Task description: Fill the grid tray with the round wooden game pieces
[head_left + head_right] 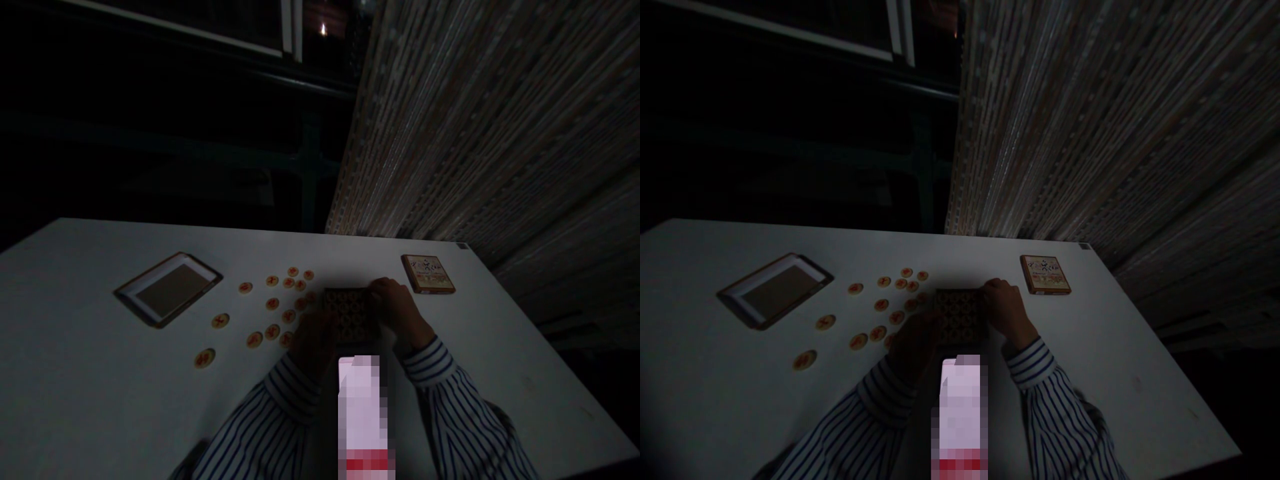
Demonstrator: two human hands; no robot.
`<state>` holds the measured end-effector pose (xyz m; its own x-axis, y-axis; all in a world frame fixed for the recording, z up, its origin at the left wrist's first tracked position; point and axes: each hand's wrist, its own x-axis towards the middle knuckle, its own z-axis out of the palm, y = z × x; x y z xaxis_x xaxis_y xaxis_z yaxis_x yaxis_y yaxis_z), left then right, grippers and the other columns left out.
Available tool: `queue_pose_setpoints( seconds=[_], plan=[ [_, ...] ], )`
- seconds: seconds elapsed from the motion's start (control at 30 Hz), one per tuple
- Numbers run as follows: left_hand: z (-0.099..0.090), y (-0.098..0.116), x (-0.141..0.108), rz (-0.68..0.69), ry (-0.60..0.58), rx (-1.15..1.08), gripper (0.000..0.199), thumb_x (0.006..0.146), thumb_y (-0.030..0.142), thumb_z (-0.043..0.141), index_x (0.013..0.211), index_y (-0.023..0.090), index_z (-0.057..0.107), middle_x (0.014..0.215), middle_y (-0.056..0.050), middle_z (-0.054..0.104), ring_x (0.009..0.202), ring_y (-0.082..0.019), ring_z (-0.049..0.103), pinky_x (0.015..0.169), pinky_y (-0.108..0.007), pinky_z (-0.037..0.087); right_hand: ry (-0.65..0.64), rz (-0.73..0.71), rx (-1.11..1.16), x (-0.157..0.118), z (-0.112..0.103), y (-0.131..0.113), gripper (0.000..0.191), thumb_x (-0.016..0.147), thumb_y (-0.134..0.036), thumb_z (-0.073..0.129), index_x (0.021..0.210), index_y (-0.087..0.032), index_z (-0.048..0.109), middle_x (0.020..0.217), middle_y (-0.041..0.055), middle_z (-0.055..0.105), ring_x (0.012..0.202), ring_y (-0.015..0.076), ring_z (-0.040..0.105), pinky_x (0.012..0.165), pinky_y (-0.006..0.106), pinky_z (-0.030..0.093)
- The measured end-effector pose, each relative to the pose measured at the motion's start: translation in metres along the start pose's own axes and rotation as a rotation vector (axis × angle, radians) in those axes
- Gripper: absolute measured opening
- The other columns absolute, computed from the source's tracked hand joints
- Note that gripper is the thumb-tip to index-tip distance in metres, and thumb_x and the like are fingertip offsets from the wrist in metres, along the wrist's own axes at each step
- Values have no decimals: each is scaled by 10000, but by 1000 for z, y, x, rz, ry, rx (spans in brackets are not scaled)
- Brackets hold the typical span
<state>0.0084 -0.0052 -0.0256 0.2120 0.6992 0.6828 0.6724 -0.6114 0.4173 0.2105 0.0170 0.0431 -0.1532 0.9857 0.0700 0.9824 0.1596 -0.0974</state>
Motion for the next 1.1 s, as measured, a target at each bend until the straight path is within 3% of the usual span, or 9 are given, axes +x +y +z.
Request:
queue_pose_setpoints(
  seconds=[0.37,0.67,0.87,1.1],
  plan=[
    [-1,-1,0,27,-13,-15,215,840,214,425,929,146,609,853,-83,669,822,-193,618,740,-342,520,-40,-3,-22,3,1,2,254,827,-258,459,1023,-253,621,1097,57,576,952,190,522,759,310,382],
    [0,3,1,6,53,11,175,831,216,463,886,158,619,815,-65,669,774,-175,621,706,-319,530,-61,0,-54,4,1,2,257,828,-262,446,1020,-258,617,1094,54,578,945,198,532,732,321,391],
    [-2,1,0,64,9,10,200,837,191,441,937,155,610,854,-72,666,818,-189,615,739,-344,527,-87,9,-65,5,-3,0,248,838,-267,433,1002,-252,618,1090,56,579,947,195,530,726,314,390],
    [-1,0,-1,22,-41,18,215,843,213,428,930,138,611,848,-87,661,814,-199,613,736,-357,529,-92,12,-79,5,-5,-3,257,844,-252,424,1014,-245,617,1080,65,581,946,196,526,735,320,387]
  ],
)
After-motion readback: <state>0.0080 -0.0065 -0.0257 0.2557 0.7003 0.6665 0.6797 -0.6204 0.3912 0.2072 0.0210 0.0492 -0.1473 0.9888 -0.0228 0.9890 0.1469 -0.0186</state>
